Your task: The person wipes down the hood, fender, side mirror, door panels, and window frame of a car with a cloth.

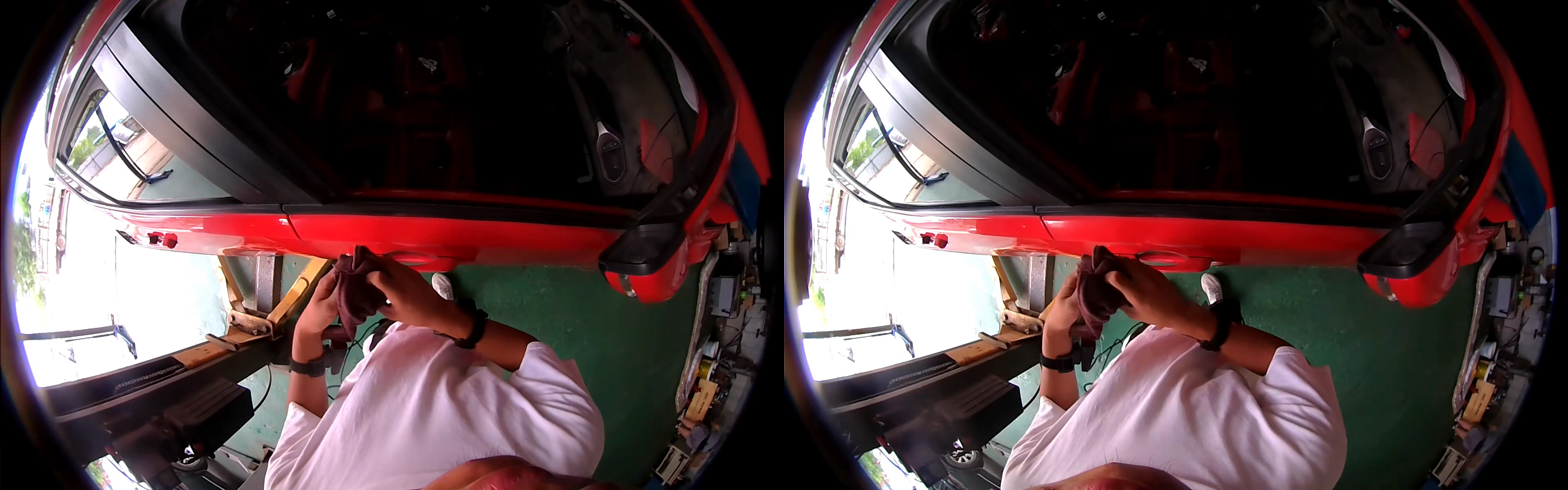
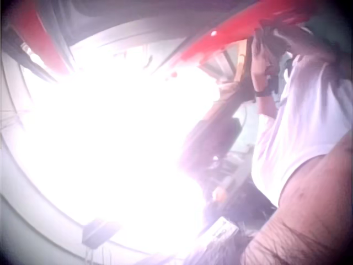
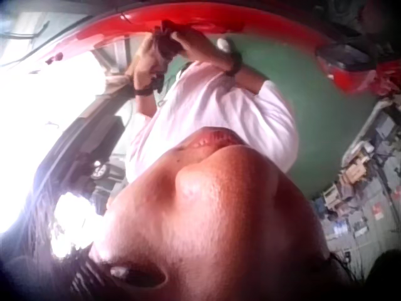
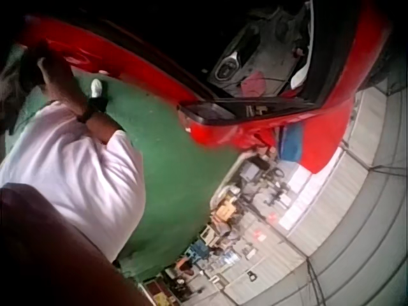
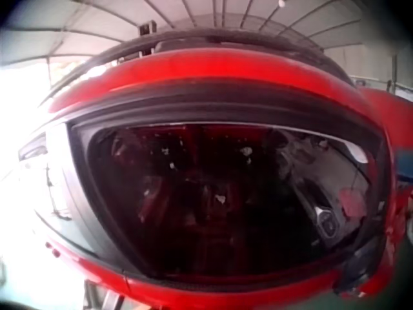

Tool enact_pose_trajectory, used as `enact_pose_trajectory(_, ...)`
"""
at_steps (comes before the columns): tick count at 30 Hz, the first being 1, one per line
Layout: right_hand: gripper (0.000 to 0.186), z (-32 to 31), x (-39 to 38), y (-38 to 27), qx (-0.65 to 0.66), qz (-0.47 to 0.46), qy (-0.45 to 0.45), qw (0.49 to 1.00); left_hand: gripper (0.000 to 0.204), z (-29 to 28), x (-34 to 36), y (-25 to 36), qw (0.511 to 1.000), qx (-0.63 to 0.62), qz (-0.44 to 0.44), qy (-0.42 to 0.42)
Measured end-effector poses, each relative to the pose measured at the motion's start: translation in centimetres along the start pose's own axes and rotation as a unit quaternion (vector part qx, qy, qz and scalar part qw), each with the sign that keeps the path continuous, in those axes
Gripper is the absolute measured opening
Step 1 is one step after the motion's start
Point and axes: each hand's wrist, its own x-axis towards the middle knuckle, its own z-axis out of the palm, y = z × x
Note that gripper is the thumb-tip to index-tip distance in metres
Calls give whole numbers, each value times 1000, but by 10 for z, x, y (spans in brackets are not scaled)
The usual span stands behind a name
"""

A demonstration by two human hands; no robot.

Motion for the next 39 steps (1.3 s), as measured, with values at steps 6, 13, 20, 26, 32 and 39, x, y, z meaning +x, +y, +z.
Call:
enact_pose_trajectory(6,58,-58,-5,21,-153,5,158,976,49,46,23,35,724,577,365,98)
enact_pose_trajectory(13,54,-152,-101,46,-498,175,289,798,43,-15,42,56,515,600,539,291)
enact_pose_trajectory(20,55,-135,-118,49,-494,263,277,781,69,-17,96,77,600,553,498,294)
enact_pose_trajectory(26,61,-89,-68,36,-351,241,249,870,78,-35,138,56,551,516,551,355)
enact_pose_trajectory(32,56,-78,-26,31,-331,232,208,891,80,-33,148,55,527,508,567,378)
enact_pose_trajectory(39,41,-108,-21,38,-288,210,229,906,76,-36,144,58,522,498,582,375)
